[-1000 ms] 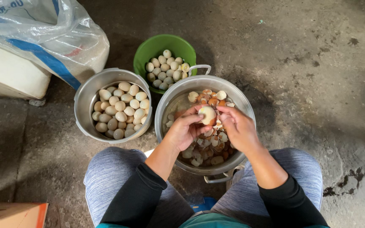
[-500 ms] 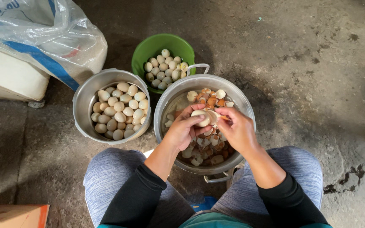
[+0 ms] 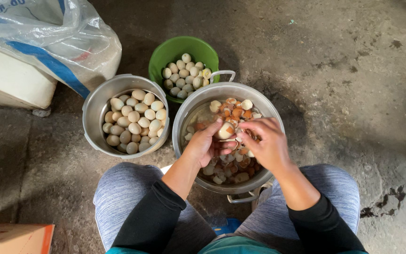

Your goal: The person sits cross-legged and peels boiled eggs by hand, removing shells and placing peeled eggs into a metal bucket. Shells are discarded into a pot of water. The person handles eggs one at a time from a green bowl.

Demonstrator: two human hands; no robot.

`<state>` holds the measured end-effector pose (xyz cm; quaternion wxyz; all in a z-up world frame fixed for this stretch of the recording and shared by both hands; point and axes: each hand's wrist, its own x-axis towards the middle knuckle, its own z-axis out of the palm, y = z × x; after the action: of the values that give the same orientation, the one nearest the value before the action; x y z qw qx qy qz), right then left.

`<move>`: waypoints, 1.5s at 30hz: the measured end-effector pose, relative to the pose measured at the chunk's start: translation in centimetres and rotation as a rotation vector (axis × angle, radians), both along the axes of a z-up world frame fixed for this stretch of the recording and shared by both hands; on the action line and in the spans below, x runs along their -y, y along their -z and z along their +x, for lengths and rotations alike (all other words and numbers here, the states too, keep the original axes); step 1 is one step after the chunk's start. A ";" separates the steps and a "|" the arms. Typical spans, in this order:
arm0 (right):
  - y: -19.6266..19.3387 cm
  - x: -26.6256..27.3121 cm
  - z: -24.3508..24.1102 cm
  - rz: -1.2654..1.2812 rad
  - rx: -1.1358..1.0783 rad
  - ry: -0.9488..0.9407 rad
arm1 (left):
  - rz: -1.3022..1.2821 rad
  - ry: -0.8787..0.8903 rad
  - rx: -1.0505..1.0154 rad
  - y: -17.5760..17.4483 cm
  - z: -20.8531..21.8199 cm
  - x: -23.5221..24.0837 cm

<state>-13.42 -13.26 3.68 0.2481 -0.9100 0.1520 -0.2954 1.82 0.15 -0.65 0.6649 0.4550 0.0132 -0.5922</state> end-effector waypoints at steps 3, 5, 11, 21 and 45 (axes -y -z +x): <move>0.3 -0.8 0.2 -0.028 0.015 -0.066 | -0.003 0.039 0.012 0.4 -0.4 0.1; 0.5 -0.9 0.1 -0.038 0.019 -0.087 | 0.018 0.048 0.017 0.5 -0.4 0.1; 0.5 -0.4 -0.2 0.240 0.060 -0.034 | 0.037 0.067 -0.033 0.9 0.4 0.0; 5.1 2.3 1.0 0.199 -0.501 -0.033 | -0.096 -0.584 -0.227 1.6 5.3 -3.9; 25.7 1.1 8.0 0.093 -1.357 0.113 | -0.282 -0.739 -0.135 -2.2 5.4 -11.9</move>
<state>-5.41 -14.33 -22.06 0.1209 -0.8729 0.3336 0.3348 7.22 12.08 1.58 0.8866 0.2839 0.1382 -0.3380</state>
